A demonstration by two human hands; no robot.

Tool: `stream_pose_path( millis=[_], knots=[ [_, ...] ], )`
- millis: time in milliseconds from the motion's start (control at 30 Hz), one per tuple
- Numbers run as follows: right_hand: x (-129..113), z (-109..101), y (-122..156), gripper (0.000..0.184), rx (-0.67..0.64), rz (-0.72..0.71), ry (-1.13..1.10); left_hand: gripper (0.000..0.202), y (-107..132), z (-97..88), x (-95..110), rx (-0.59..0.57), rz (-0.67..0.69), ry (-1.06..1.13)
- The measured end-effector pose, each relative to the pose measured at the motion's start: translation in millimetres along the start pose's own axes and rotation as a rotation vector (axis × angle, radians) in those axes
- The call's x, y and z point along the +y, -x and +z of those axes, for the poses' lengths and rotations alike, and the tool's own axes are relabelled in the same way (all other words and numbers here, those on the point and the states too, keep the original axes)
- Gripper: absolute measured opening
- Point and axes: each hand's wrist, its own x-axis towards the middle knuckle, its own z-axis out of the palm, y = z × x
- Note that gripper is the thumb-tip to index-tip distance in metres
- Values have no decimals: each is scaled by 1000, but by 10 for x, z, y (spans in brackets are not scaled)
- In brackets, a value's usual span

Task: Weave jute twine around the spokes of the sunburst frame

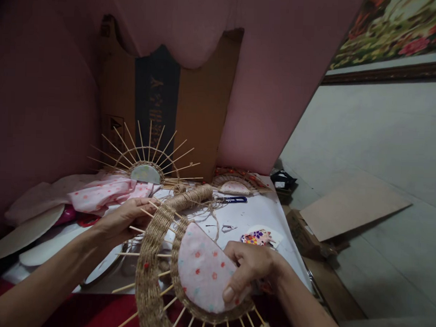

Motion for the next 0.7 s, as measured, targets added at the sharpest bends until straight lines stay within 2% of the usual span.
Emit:
stream_pose_path(
  millis=[100,233,367,567,700],
  knots=[
    [5,16,13,32,14,23,-24,31,-1,-4,24,-3,-92,126],
    [-10,24,34,30,16,40,-30,31,8,13,34,72,-35,116],
    [9,17,32,35,49,24,-75,21,6,24,41,45,15,113],
    [79,32,42,38,234,-62,-189,24,-13,50,43,79,112,126],
    [17,78,48,31,270,-102,-215,18,-14,60,24,75,154,98]
  ],
)
